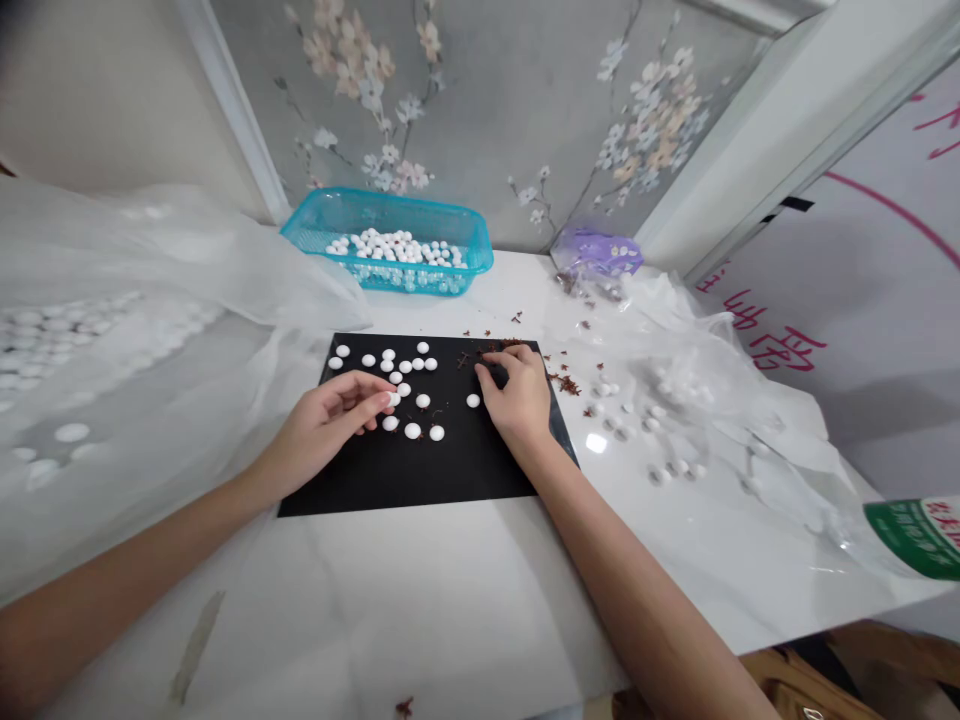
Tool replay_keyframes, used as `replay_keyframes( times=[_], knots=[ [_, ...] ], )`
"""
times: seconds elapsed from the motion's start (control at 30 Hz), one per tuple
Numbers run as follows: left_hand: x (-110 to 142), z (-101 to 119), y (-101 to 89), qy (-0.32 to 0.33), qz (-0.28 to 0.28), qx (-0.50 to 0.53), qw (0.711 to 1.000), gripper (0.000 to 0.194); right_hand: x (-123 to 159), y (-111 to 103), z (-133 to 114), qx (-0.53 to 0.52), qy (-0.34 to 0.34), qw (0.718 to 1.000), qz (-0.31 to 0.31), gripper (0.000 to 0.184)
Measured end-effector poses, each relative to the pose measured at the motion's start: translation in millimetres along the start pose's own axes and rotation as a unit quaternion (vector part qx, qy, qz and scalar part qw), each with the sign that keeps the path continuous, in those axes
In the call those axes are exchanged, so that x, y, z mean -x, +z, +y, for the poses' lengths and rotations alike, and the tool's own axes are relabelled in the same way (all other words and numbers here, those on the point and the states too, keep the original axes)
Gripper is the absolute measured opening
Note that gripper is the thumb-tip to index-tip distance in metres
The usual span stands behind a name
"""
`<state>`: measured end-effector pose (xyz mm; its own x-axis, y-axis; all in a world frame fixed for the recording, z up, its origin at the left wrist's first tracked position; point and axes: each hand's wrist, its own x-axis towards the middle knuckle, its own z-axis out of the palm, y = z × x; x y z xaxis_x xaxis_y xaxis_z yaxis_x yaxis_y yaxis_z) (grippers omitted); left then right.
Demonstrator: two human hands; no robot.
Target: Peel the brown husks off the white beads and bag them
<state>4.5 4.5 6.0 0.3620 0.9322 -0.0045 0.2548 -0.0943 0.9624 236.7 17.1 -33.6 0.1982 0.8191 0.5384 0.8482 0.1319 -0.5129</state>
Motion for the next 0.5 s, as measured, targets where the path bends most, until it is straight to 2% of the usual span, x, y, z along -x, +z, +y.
replay_keyframes(
  times=[0.1,0.23,0.5],
  knots=[
    [-0.1,-0.6,0.8,0.003,0.002,-0.015,1.0,0.032,-0.4,1.1,-0.8,0.018,-0.025,0.999,-0.024,0.016],
    [0.4,1.6,0.2,0.01,-0.026,-0.033,0.999,0.028,-1.0,-3.0,-6.9,0.019,-0.043,0.998,-0.047,0.013],
    [0.2,-0.5,-0.7,0.008,-0.045,-0.023,0.999,0.032,21.1,-21.3,-52.9,-0.081,-0.134,0.987,0.02,0.01]
  ],
)
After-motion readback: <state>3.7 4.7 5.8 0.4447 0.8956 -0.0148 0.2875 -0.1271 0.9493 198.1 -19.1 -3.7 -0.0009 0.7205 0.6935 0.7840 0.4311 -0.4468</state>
